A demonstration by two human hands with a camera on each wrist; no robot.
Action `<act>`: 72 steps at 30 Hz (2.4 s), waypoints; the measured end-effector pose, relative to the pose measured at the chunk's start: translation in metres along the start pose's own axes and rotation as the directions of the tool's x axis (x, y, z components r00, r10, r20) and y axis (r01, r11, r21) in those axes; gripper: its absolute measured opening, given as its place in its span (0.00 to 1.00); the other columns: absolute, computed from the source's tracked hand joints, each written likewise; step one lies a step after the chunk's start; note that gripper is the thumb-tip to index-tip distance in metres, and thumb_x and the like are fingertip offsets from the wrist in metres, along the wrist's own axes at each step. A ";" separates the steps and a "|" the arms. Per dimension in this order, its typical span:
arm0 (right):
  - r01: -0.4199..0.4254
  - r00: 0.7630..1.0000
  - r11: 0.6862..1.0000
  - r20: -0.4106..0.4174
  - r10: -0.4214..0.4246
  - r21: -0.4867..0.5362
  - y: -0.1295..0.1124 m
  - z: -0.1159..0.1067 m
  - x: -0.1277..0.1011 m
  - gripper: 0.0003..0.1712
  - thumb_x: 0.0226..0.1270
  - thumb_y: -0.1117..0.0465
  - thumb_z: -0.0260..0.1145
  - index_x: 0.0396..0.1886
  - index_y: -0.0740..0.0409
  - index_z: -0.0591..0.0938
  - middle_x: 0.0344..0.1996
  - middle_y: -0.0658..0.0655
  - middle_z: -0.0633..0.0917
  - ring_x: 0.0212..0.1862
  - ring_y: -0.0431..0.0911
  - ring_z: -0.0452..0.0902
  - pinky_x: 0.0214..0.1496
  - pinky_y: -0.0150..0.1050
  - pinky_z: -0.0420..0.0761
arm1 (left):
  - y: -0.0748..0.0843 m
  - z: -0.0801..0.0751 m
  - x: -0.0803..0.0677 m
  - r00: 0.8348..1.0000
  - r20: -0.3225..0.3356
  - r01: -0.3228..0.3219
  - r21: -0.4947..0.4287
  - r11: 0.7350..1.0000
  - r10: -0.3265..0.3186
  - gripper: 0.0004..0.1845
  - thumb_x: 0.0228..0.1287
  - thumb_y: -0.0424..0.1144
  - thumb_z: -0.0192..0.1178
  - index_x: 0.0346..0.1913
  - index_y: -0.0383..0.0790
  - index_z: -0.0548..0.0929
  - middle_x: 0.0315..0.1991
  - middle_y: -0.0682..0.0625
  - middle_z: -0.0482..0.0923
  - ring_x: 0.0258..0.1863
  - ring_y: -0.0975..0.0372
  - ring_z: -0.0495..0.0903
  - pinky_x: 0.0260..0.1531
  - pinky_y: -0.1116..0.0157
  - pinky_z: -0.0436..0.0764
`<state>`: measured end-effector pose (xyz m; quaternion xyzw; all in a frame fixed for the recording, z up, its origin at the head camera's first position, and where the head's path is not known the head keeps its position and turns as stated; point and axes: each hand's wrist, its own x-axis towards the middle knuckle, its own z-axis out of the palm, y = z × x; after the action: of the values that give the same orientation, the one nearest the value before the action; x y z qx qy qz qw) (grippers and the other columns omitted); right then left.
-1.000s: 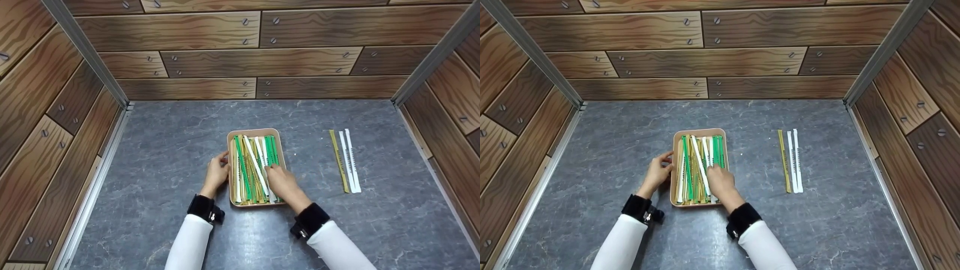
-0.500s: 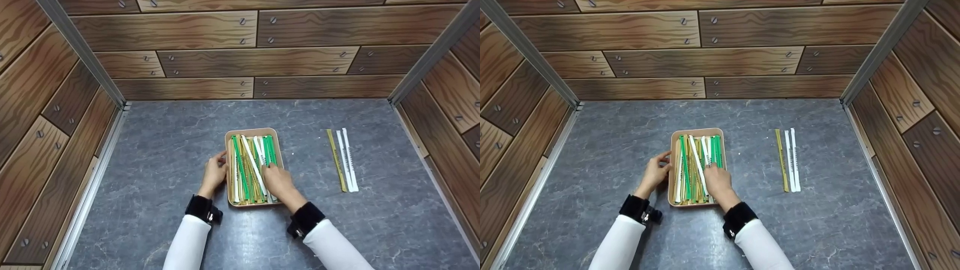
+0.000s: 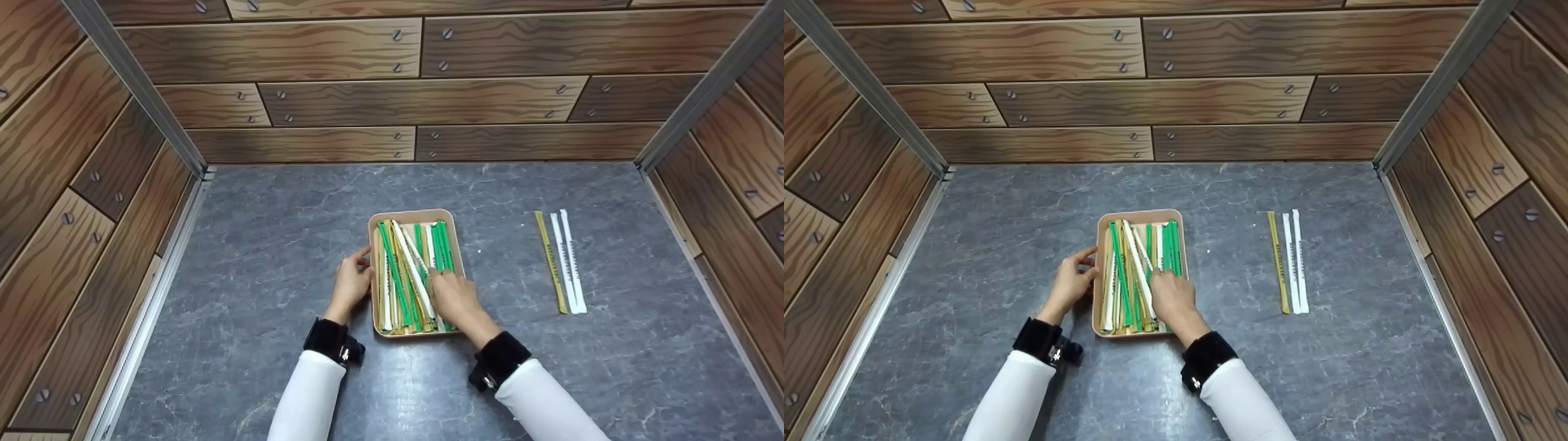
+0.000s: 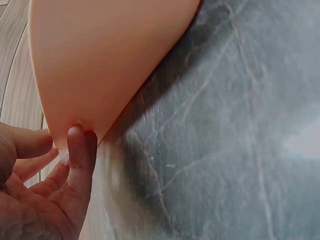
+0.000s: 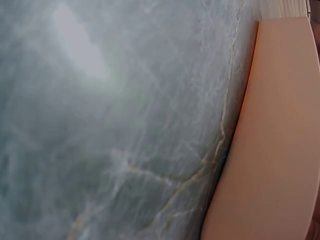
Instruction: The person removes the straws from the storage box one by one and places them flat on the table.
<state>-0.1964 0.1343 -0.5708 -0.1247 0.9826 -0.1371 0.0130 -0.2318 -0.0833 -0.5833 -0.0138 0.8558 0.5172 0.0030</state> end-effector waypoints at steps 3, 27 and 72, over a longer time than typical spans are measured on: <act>-0.014 1.000 0.999 0.005 0.014 0.037 0.000 -0.002 0.000 0.26 0.57 0.69 0.66 0.57 0.66 0.79 0.36 0.66 0.83 0.33 0.59 0.81 0.29 0.53 0.82 | 0.000 0.000 0.000 1.000 -0.004 0.001 0.002 1.000 -0.001 0.28 0.58 0.23 0.57 0.64 0.36 0.77 0.39 0.42 0.82 0.32 0.58 0.82 0.33 0.64 0.80; -0.025 0.988 0.890 -0.124 0.092 0.455 0.017 -0.037 -0.022 0.27 0.60 0.73 0.67 0.61 0.65 0.78 0.30 0.58 0.85 0.27 0.45 0.79 0.27 0.38 0.81 | -0.001 -0.001 -0.001 1.000 -0.008 -0.027 0.054 0.998 0.028 0.25 0.60 0.25 0.59 0.63 0.35 0.78 0.39 0.43 0.83 0.35 0.56 0.81 0.38 0.60 0.79; -0.601 0.786 0.768 -0.014 0.618 0.222 0.191 -0.065 -0.046 0.24 0.62 0.65 0.57 0.58 0.63 0.80 0.39 0.75 0.81 0.37 0.67 0.79 0.27 0.54 0.76 | 0.001 -0.001 -0.001 1.000 0.010 -0.004 -0.003 1.000 0.004 0.28 0.60 0.23 0.58 0.65 0.36 0.76 0.40 0.41 0.82 0.35 0.56 0.82 0.30 0.65 0.81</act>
<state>-0.2015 0.3411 -0.5608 0.2089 0.9497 -0.2314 0.0275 -0.2306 -0.0839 -0.5815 -0.0094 0.8550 0.5185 0.0063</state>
